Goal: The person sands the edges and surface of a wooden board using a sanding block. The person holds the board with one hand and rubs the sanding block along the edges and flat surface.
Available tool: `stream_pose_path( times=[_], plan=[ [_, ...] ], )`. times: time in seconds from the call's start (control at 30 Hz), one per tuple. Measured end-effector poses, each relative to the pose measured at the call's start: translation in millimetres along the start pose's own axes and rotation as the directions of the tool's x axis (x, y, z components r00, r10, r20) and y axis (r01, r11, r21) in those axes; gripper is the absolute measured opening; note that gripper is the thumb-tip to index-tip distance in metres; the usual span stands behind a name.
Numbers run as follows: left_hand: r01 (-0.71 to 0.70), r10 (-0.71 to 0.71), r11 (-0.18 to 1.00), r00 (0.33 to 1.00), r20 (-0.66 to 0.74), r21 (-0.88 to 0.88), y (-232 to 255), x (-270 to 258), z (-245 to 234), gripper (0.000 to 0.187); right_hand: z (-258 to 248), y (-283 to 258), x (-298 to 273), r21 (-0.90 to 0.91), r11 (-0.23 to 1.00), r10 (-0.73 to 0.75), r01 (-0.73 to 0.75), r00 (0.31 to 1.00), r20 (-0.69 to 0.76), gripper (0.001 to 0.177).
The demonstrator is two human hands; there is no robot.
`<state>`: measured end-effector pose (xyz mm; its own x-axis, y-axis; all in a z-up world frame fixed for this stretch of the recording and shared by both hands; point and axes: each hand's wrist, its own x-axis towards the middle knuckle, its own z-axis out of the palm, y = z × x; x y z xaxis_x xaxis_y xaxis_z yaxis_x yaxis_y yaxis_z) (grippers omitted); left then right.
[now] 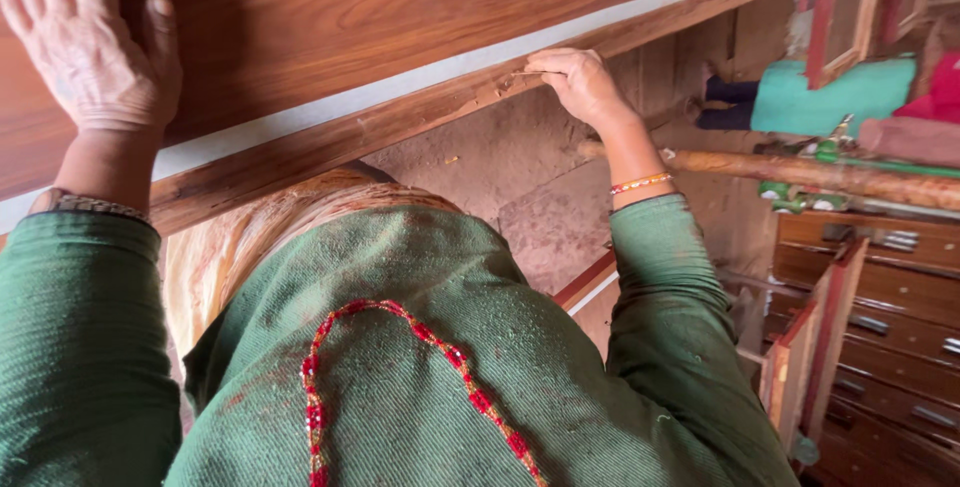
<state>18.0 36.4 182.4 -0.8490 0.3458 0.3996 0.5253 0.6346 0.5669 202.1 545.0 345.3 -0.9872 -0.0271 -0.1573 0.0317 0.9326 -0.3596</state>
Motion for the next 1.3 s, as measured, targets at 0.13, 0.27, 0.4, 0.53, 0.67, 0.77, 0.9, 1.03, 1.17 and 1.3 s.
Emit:
stream_pose_path(
  times=[0.13, 0.27, 0.4, 0.53, 0.67, 0.77, 0.9, 1.03, 1.17, 1.3],
  plan=[
    [0.007, -0.007, 1.0, 1.0, -0.001, 0.003, 3, 1, -1, 0.043, 14, 9, -2, 0.022, 0.997, -0.067, 0.068, 0.997, -0.033, 0.021],
    [0.112, -0.108, 0.99, 0.993, 0.042, -0.082, 3, -3, 3, 0.043, 28, 13, -11, -0.028, 1.0, 0.007, -0.009, 0.998, -0.061, 0.017],
    [0.112, -0.112, 0.991, 0.994, 0.009, -0.075, 4, 3, 2, 0.041, 23, 1, -11, -0.022, 1.0, 0.017, -0.018, 1.0, -0.016, 0.021],
    [-0.004, 0.006, 0.999, 0.999, -0.039, 0.046, 7, 4, 1, 0.04, -2, -12, 13, -0.153, 0.988, 0.06, -0.026, 0.973, 0.221, 0.022],
    [0.015, -0.012, 0.998, 0.999, -0.045, 0.064, 4, 11, 4, 0.04, -15, -17, 38, -0.132, 0.985, 0.156, -0.109, 0.884, 0.44, 0.025],
    [0.037, -0.035, 0.997, 0.999, -0.031, 0.067, 2, 0, 8, 0.042, 5, -27, 27, -0.011, 1.0, -0.013, 0.015, 0.99, 0.139, 0.02],
    [0.034, -0.034, 0.994, 0.999, 0.002, 0.101, -1, 5, 4, 0.044, 31, -40, 6, -0.027, 0.991, -0.129, 0.129, 0.992, 0.013, 0.019],
    [0.034, -0.034, 0.995, 0.999, -0.002, 0.092, 3, 2, 3, 0.044, 34, -43, -3, -0.026, 0.988, -0.154, 0.155, 0.988, 0.022, 0.013],
    [0.0, 0.001, 0.997, 1.0, -0.018, 0.083, 7, 10, 0, 0.045, 17, -48, 23, -0.05, 0.994, -0.079, 0.094, 0.966, 0.244, 0.019],
    [-0.021, 0.025, 0.99, 0.999, -0.022, 0.14, 4, 7, 2, 0.044, 7, -51, 41, -0.024, 0.999, -0.025, 0.037, 0.924, 0.381, 0.019]
  ],
)
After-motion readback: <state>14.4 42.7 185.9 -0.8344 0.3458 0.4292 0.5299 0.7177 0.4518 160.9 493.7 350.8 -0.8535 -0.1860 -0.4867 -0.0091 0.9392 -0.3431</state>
